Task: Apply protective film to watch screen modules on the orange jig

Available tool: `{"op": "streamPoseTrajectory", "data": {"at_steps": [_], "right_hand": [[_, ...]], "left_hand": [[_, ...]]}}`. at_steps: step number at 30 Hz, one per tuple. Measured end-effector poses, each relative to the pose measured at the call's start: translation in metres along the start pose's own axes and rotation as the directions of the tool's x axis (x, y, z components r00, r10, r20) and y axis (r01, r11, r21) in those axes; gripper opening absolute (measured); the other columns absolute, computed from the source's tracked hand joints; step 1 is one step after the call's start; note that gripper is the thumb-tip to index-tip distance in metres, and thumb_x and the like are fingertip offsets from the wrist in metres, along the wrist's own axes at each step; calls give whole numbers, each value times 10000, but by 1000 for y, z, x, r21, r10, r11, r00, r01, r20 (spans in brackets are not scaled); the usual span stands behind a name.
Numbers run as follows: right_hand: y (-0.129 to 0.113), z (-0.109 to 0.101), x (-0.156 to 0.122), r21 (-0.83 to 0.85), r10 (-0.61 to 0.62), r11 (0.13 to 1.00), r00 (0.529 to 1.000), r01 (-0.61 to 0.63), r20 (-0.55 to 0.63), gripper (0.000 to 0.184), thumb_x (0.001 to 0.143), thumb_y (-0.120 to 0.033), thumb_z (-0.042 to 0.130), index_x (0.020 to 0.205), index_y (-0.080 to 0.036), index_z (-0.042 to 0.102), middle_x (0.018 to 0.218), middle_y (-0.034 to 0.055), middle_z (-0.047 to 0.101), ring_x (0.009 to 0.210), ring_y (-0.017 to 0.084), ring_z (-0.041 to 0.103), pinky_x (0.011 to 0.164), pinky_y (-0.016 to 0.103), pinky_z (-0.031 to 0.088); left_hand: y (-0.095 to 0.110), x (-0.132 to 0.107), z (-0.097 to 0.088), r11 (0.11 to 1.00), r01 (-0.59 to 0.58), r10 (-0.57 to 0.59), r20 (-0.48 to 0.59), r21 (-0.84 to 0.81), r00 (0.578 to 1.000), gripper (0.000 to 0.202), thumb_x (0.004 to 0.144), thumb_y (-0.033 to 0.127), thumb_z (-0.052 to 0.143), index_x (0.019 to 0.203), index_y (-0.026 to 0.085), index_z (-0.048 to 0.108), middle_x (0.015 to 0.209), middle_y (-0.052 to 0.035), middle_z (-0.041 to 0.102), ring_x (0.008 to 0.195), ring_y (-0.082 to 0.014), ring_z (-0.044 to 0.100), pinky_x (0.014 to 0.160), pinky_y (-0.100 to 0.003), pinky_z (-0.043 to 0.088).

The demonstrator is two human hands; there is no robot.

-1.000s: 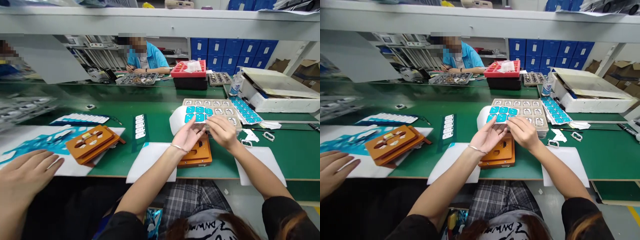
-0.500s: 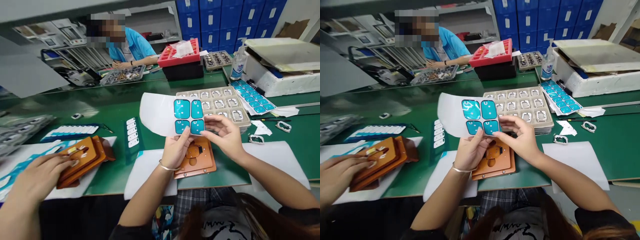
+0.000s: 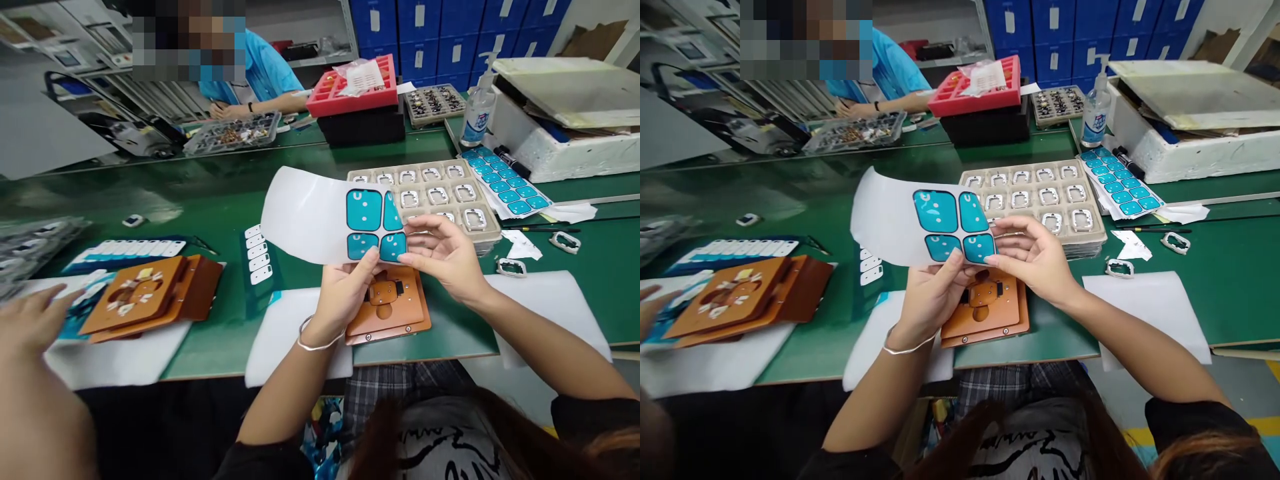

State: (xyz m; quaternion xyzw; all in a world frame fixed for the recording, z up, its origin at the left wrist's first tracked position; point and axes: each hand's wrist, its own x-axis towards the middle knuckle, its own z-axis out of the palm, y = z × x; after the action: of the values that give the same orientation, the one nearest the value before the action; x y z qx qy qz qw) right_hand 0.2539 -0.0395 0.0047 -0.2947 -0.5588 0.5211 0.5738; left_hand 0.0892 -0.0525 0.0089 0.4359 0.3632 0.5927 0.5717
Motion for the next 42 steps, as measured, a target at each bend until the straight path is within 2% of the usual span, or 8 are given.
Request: {"op": "streamPoseTrajectory", "data": {"at_steps": [9,17,24,28,32,37,39,42], "right_hand": [[0,-2,1,-144,-73,987,997,77,38,411,777,-262,708,1157,-258,551,1153,43,696,1028,196,714,915,371,645],[2,0,0,-208,-134,970,991,125,-26,384,740,-186,602,1105,-262,507,1106,30,701,940,169,730,776,301,660],[4,-7,5,-223,-72,972,997,66,-19,333,772,-275,658,1075,-255,521,1066,33,691,988,183,696,863,350,623],[3,-15,10,-211,-23,977,995,3,-92,336,717,-232,695,1043,-232,613,863,4,672,848,166,673,823,346,602],[-3,-16,8,-212,41,976,999,-42,-8,189,737,-271,733,921,-231,719,896,17,713,838,170,669,807,363,590],[-2,-5,-3,-422,-24,904,993,70,113,85,795,-249,690,856,-241,749,852,22,736,802,187,658,743,366,549],[1,0,-7,-488,-40,866,989,107,145,156,810,-228,668,935,-250,758,849,21,735,811,193,650,731,360,529],[5,6,-11,-541,-30,830,980,134,197,197,839,-218,659,1001,-266,762,903,20,754,827,196,635,756,367,518]], "left_hand": [[4,2,5,999,36,-35,30,-39,999,372,660,449,892,849,154,767,880,-73,798,1022,-294,750,965,-485,622],[-1,0,2,999,0,-1,10,43,1000,373,678,458,879,867,157,764,885,-79,797,884,-278,776,844,-442,670],[6,3,1,998,-43,46,-62,40,997,407,617,460,912,834,159,745,850,-56,787,836,-240,770,784,-383,674],[23,12,-21,983,-175,184,-174,63,968,400,619,425,918,894,205,730,901,-21,777,778,-176,753,697,-278,662],[31,23,-59,942,-261,323,-368,209,872,570,656,348,902,1154,294,631,1137,9,741,934,-172,743,645,-210,641],[18,22,-103,924,-68,246,-451,375,858,880,742,303,860,1457,350,350,1398,14,605,1228,-250,644,822,-285,642],[14,18,-114,905,-34,254,-475,423,842,993,743,289,860,1518,344,241,1390,-8,599,1180,-243,671,861,-305,636],[12,16,-121,867,11,270,-489,498,830,1041,740,296,853,1529,327,174,1255,-2,643,922,-171,749,831,-303,630]]}}
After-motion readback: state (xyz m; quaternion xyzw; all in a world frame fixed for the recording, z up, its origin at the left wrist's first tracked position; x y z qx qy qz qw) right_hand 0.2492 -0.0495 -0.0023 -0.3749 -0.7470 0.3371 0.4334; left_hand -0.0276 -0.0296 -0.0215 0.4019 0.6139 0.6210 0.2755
